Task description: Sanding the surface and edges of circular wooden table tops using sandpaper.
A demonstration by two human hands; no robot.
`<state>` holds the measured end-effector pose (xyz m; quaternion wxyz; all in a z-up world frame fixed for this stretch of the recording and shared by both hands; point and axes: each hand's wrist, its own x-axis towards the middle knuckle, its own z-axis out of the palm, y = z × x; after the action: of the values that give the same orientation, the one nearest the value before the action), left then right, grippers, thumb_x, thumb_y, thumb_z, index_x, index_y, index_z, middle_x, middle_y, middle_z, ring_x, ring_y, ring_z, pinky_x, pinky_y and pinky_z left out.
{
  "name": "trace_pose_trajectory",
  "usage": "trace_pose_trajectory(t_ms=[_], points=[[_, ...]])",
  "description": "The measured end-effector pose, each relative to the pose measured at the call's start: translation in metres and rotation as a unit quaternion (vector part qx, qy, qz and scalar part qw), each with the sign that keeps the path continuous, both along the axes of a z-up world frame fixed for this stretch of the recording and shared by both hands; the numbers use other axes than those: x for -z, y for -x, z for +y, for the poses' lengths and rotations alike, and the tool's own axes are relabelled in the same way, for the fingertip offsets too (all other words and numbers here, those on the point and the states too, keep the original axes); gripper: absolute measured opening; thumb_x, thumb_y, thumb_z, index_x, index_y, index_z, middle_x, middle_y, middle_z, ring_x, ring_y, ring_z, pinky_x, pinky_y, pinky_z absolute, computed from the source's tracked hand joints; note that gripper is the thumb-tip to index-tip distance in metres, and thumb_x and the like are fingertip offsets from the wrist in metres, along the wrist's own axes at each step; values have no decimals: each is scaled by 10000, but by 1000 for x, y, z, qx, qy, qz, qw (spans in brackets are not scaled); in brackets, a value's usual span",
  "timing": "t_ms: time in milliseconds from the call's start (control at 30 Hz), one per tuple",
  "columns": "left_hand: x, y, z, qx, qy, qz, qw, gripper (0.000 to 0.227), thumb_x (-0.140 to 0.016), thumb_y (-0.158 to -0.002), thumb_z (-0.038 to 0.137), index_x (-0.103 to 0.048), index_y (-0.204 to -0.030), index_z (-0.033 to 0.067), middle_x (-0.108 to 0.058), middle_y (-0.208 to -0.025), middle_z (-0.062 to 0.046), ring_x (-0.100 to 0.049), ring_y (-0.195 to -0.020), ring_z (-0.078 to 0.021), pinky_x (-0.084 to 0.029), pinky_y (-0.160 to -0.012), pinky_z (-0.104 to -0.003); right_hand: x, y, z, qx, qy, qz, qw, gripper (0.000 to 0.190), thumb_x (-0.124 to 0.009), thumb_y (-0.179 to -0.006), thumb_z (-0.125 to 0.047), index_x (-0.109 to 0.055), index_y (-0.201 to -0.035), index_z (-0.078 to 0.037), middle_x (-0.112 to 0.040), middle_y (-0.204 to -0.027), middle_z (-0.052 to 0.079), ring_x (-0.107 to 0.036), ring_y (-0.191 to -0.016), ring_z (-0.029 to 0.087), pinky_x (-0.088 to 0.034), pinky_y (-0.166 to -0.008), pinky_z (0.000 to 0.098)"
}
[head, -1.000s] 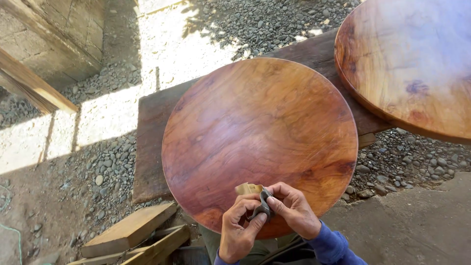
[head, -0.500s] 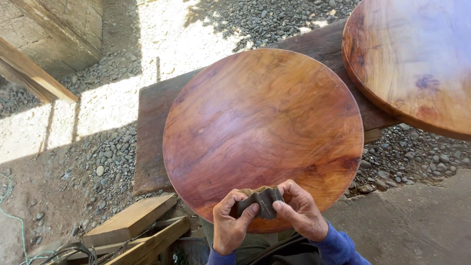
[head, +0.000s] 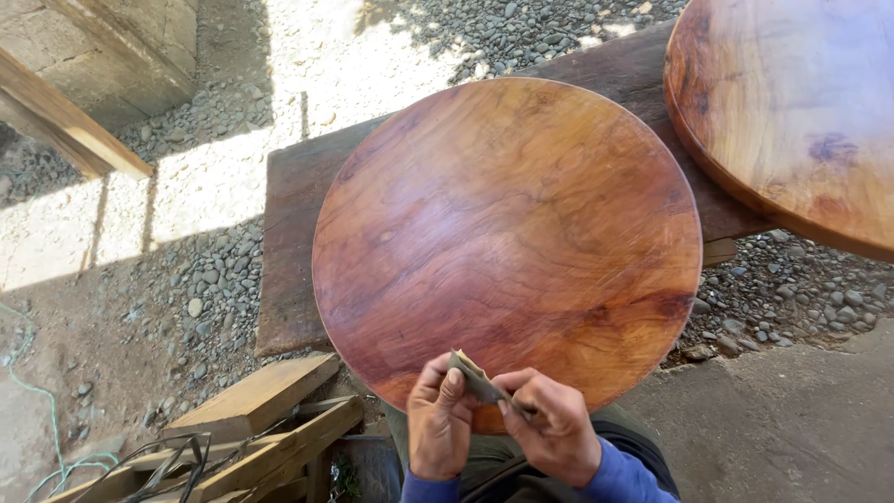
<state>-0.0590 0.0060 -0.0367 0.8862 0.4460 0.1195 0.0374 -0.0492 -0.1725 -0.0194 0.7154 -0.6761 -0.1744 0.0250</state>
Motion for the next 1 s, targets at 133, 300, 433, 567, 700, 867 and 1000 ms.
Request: trace_pose_trajectory(t_ms=[133, 300, 433, 567, 700, 867, 1000], points=[[-35, -3, -13, 4, 141, 82, 987, 409, -532, -912, 361, -629, -1126, 27, -751, -934, -106, -709, -888, -222, -586, -804, -386, -31, 3, 11, 35, 25, -226, 973, 286, -716, -834, 88, -454, -801, -21, -663, -1315, 274, -766, -1020, 314, -632, -795, 350], [-31, -1, -12, 21, 225, 47, 973, 529, -392, -1041, 548, -608, -1036, 65, -588, -702, -48, -577, -671, -193, -501, -664, -356, -6, 17, 20, -22, 55, -343, 937, 338, -782, -673, 24, -462, -760, -44, -673, -1314, 240, -738, -1018, 364, -620, -833, 421], [-26, 1, -13, 42, 278, 88, 956, 630, -312, -998, 646, -556, -825, 92, -522, -612, -29, -539, -600, -187, -463, -605, -336, -4, 22, 21, 0, 102, -378, 920, 345, -828, -605, -120, -513, -739, -80, -718, -1284, 167, -702, -1055, 320, -588, -860, 437], [-27, -2, 5, 57, 323, -19, 944, 634, -321, -1047, 626, -542, -801, 85, -501, -602, -23, -499, -558, -163, -432, -549, -320, -18, 15, 9, 25, 119, -318, 940, 272, -840, -675, -78, -598, -799, -80, -757, -1256, 111, -679, -1083, 307, -558, -884, 416], [-53, -39, 60, -132, -296, -25, 946, 631, -308, -1046, 626, -492, -737, 107, -485, -518, -40, -503, -398, -155, -441, -373, -315, -35, -1, -24, 81, 154, -284, 943, 278, -821, -728, -105, -701, -976, -69, -692, -1217, 173, -650, -1092, 319, -542, -919, 430], [-4, -89, 113, -56, -407, 87, 908, 576, -353, -927, 620, -525, -674, 131, -531, -496, -25, -610, -345, -188, -480, -312, -381, 31, -50, -110, 358, 254, -244, 865, 22, -644, -998, -48, -632, -1001, -30, -673, -1162, 113, -628, -1103, 272, -501, -1029, 420], [17, -117, 86, -35, -843, -41, 534, 403, -503, -1016, 494, -605, -809, 164, -544, -565, -33, -550, -446, -194, -455, -421, -382, 104, -90, -161, 421, -61, 5, 905, 150, -572, -1175, -157, -554, -1238, -22, -605, -1219, 61, -576, -1084, 114, -498, -1038, 274]])
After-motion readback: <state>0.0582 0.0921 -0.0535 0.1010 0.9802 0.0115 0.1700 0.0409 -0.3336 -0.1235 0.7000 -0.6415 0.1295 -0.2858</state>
